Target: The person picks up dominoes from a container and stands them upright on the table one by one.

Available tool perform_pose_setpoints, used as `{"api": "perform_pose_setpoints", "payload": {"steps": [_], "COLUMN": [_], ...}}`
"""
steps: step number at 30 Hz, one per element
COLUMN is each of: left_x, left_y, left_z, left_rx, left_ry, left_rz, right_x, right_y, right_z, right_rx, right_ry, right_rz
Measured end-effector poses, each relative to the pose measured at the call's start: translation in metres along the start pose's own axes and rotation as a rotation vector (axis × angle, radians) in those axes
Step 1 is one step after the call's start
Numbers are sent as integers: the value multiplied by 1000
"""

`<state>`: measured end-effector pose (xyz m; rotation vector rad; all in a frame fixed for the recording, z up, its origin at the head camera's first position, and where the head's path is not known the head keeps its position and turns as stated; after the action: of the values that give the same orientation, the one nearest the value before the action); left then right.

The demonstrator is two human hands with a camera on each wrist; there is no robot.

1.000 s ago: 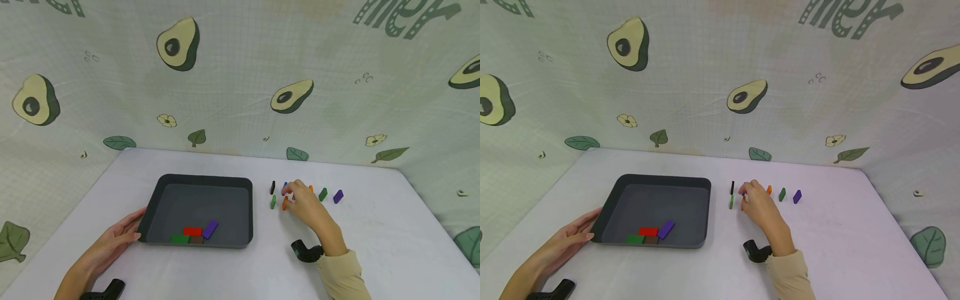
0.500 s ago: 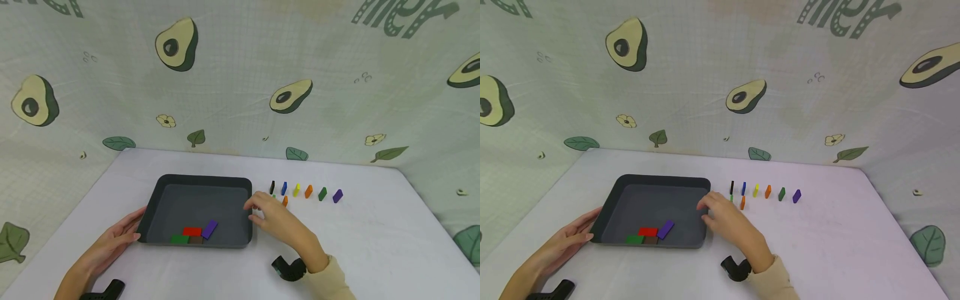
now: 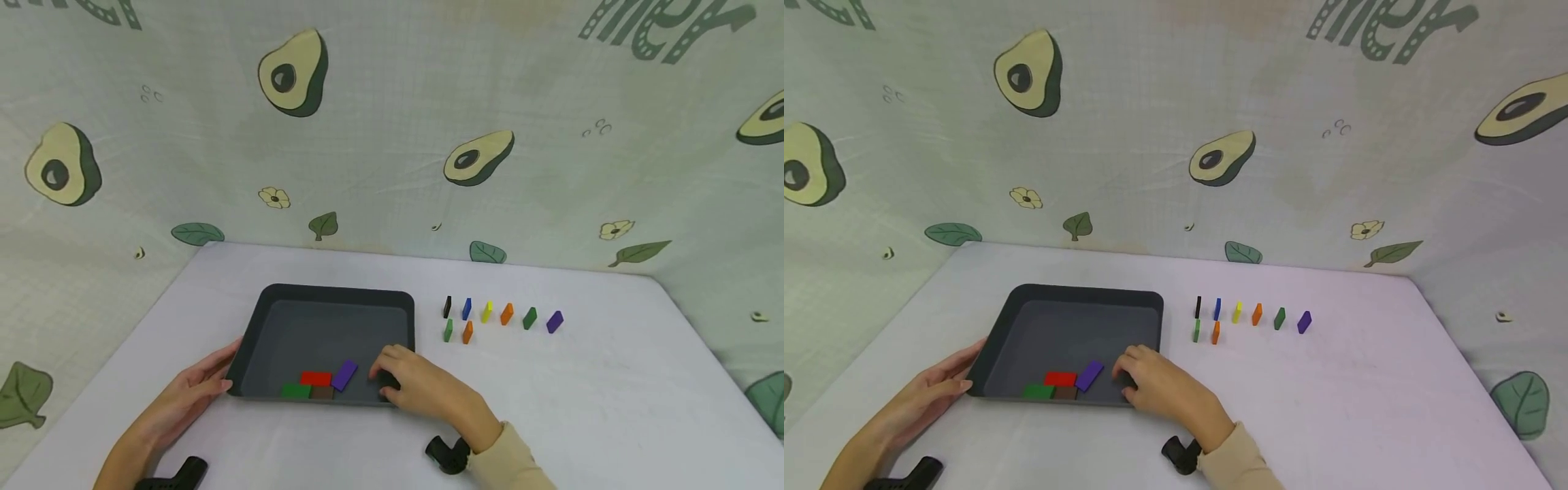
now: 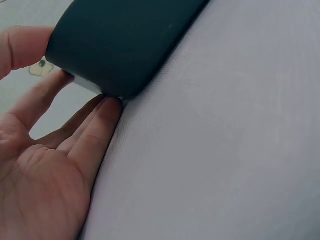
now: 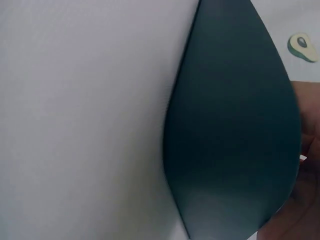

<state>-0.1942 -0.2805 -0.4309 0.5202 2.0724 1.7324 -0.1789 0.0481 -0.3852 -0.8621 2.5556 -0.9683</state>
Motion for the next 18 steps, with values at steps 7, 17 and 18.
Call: {"api": "perform_pose_setpoints", "payload": {"steps": [7,17,18], "left_x": [4,11,11], "left_y": [12,35,35], "left_z": [9,25,25], "left_rx": [-188,-485,-474], "left_ry": [-90,-111,-100], "left_rz": [96,295,294], "right_x": [-2,-3,-3], "right_y": [3,14,14], "right_z": [0,-6,-6], "right_rx": [41,177,184], "right_ry": [-19,12,13], "right_rz": [-13,-2,-4]}}
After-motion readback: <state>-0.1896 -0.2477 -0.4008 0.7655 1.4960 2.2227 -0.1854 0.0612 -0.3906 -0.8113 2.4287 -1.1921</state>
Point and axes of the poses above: each hand's wrist, its own x-axis towards the middle knuckle, its own z-axis out of the palm, y = z × x, the point moved 5 cm from there along x, towards the middle knuckle, and after that the axes turned 11 degrees about x, right-handed, at the moved point
